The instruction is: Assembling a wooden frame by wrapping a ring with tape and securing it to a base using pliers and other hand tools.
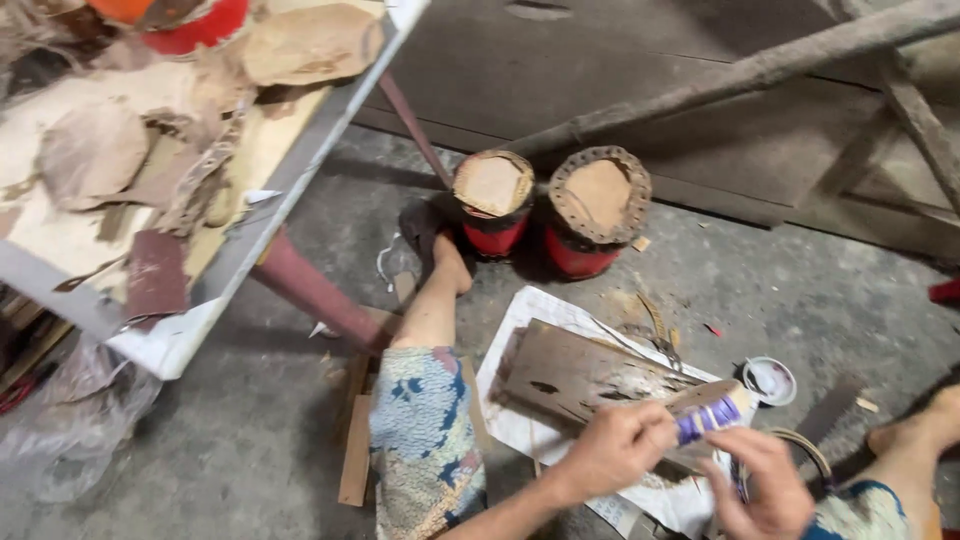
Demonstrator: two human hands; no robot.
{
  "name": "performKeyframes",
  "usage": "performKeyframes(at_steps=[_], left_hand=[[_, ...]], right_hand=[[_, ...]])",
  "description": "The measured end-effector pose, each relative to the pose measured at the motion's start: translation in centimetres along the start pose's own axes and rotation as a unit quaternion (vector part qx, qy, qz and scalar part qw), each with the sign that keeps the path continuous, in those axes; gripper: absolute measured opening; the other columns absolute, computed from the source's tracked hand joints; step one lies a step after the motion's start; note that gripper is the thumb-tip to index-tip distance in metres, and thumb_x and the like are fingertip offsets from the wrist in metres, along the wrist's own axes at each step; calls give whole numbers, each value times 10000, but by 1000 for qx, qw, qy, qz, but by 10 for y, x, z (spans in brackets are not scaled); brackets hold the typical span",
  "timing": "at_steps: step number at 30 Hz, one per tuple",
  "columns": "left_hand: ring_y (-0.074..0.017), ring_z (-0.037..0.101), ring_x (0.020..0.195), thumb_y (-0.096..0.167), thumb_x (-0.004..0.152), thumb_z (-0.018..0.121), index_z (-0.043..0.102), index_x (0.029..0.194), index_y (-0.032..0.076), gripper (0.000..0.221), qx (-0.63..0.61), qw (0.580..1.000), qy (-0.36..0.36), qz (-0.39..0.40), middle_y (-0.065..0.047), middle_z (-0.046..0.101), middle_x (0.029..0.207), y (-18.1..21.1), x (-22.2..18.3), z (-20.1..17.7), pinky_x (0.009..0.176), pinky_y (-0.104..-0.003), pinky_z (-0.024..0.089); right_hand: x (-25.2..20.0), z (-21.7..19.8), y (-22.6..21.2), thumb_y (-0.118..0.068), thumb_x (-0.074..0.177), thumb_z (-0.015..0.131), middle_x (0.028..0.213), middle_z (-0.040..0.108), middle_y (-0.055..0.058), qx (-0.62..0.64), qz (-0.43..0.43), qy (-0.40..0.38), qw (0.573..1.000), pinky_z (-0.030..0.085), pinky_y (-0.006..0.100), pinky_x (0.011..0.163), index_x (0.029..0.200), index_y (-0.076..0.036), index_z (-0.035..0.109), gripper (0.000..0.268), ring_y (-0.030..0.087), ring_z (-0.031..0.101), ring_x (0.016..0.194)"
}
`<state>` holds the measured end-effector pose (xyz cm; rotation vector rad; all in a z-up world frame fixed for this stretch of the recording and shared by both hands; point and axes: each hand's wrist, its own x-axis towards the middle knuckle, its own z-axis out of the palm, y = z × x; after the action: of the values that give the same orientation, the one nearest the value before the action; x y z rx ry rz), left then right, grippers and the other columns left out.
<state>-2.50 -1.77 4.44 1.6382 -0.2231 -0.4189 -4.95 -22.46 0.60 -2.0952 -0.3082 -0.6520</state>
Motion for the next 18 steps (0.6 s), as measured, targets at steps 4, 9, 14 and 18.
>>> performKeyframes(at_steps=[4,9,14,18], left_hand=[[-237,486,606,332,1077,458,539,936,107,278,125,987,91,41,-59,516,679,13,-14,-7,586,-407,359],[-396,604,687,247,1058,429,576,1097,80,226,169,980,83,67,-161,646,801,21,-20,-11,602,-478,405],[-351,672,876,86,952,438,576,1267,80,344,122,991,50,39,-208,704,1116,27,-15,-5,763,-438,508],[-331,719,955,190,963,500,612,1333,127,392,158,985,56,51,-174,742,1112,6,-6,1,818,-389,510]], right_hand=[[5,31,-21,-121,907,771,1081,685,98,-67,-60,-30,995,534,333,898,1141,-121,748,236,200,672,900],[7,39,-25,-96,923,758,1057,700,98,-94,-52,-34,994,551,366,881,1085,-103,760,161,225,670,873],[16,38,-20,-121,920,708,914,692,118,-113,-149,26,982,530,357,770,947,-46,724,81,269,641,768],[23,32,-26,-112,938,653,899,693,96,-123,-142,27,982,520,344,718,956,-58,719,87,251,643,728]])
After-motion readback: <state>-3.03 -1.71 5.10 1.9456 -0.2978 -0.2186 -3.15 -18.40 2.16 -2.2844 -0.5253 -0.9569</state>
